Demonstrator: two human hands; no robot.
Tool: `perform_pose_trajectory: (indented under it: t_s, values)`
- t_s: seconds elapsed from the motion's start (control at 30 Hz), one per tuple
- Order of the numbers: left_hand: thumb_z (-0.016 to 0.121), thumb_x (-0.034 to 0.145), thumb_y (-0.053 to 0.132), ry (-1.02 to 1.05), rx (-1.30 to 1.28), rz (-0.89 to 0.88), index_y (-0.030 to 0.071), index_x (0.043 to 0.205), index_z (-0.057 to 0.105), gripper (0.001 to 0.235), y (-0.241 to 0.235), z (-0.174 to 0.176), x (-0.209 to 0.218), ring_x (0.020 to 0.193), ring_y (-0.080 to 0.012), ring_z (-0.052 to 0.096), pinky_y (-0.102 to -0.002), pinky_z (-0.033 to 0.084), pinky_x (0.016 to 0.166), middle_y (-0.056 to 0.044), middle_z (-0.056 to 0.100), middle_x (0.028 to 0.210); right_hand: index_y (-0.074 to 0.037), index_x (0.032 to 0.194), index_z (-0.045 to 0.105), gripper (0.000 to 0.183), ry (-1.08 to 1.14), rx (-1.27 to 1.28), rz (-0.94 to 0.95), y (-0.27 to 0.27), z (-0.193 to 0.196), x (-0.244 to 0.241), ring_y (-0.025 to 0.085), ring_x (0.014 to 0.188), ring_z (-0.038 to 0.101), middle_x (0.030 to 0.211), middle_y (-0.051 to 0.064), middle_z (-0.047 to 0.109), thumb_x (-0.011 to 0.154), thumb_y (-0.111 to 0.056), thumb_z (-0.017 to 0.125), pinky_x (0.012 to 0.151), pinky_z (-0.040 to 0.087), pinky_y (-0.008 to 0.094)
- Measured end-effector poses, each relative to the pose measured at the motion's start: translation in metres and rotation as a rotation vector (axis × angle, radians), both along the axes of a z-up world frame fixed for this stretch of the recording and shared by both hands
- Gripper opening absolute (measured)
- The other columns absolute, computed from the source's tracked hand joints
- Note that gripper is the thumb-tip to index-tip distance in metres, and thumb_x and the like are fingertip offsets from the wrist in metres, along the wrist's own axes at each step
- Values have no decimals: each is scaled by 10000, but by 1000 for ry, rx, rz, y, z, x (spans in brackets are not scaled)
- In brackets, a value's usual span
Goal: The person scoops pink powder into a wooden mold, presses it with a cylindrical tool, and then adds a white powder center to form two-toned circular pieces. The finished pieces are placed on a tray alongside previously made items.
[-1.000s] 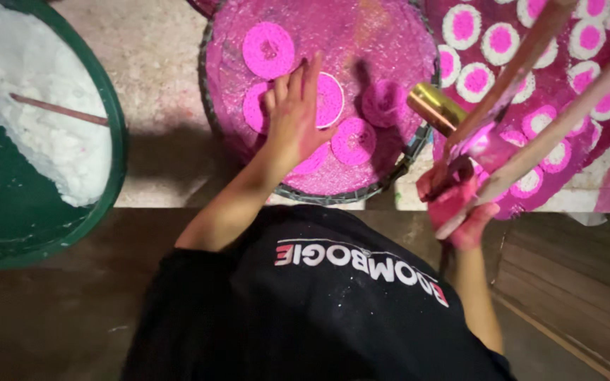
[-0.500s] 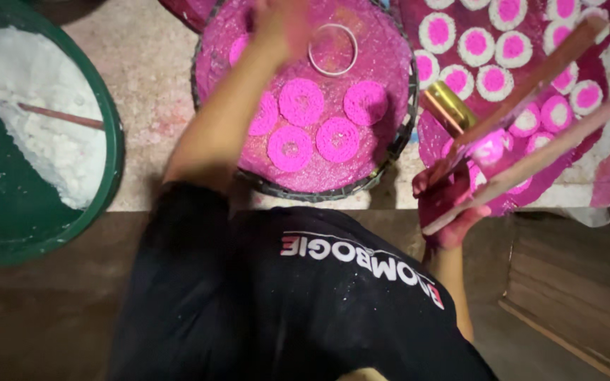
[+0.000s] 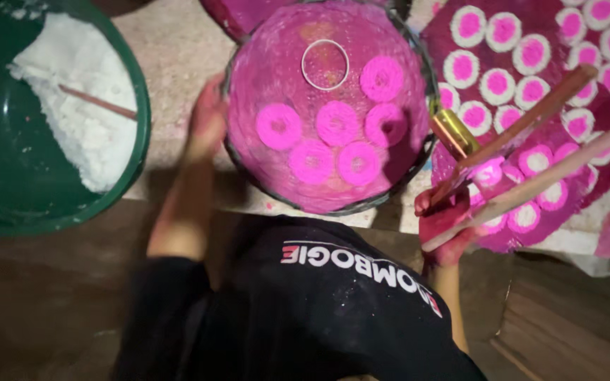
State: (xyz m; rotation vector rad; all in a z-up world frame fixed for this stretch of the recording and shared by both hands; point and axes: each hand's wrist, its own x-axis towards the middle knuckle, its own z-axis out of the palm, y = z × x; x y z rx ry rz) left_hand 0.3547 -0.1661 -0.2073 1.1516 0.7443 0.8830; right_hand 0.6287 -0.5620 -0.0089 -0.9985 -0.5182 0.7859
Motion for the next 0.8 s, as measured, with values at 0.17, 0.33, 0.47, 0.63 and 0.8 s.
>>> perform_pose_trajectory:
  t_s: [0.17, 0.33, 0.47, 0.63, 0.8]
  values:
    - [631, 935, 27, 23, -121, 213, 22, 1519, 378, 636, -114, 17, -30, 1285, -210, 562, -373, 443, 1126, -133, 578, 1394, -125, 1503, 434, 997, 3, -16, 143, 37, -2, 9, 192, 970, 508, 1171, 38, 540, 849, -860, 595, 835, 412, 350]
    - [655, 885, -15, 265, 20, 172, 15, 1546, 295, 753, -120, 43, -15, 1309, -252, 579, -389, 459, 1128, -174, 555, 1431, -108, 1430, 460, 953, -33, 2, 247, 62, 1, -2, 173, 942, 502, 1138, 29, 542, 868, -869, 576, 837, 417, 346]
    - [695, 854, -56, 402, 285, 167, -12, 1596, 197, 895, -123, 77, -4, 1472, -352, 372, -445, 300, 1235, -253, 356, 1565, -133, 1470, 431, 982, -72, -24, 233, 63, -5, -3, 173, 977, 504, 1163, 19, 531, 841, -871, 589, 837, 414, 356]
    - [850, 797, 93, 633, 617, 205, 10, 1629, 115, 1113, -115, 127, 10, 1520, -408, 271, -546, 193, 1277, -287, 278, 1592, -156, 1511, 395, 1005, -39, -31, 213, 50, -7, -3, 176, 1003, 503, 1181, 12, 524, 833, -868, 601, 851, 397, 352]
    - [922, 695, 288, 829, 793, -148, -34, 1587, 75, 1272, -83, 152, 54, 1435, -419, 297, -703, 29, 1157, -287, 316, 1568, -156, 1510, 400, 997, -39, -44, 205, 49, -1, 0, 172, 1012, 488, 1238, 1, 512, 834, -858, 609, 889, 391, 371]
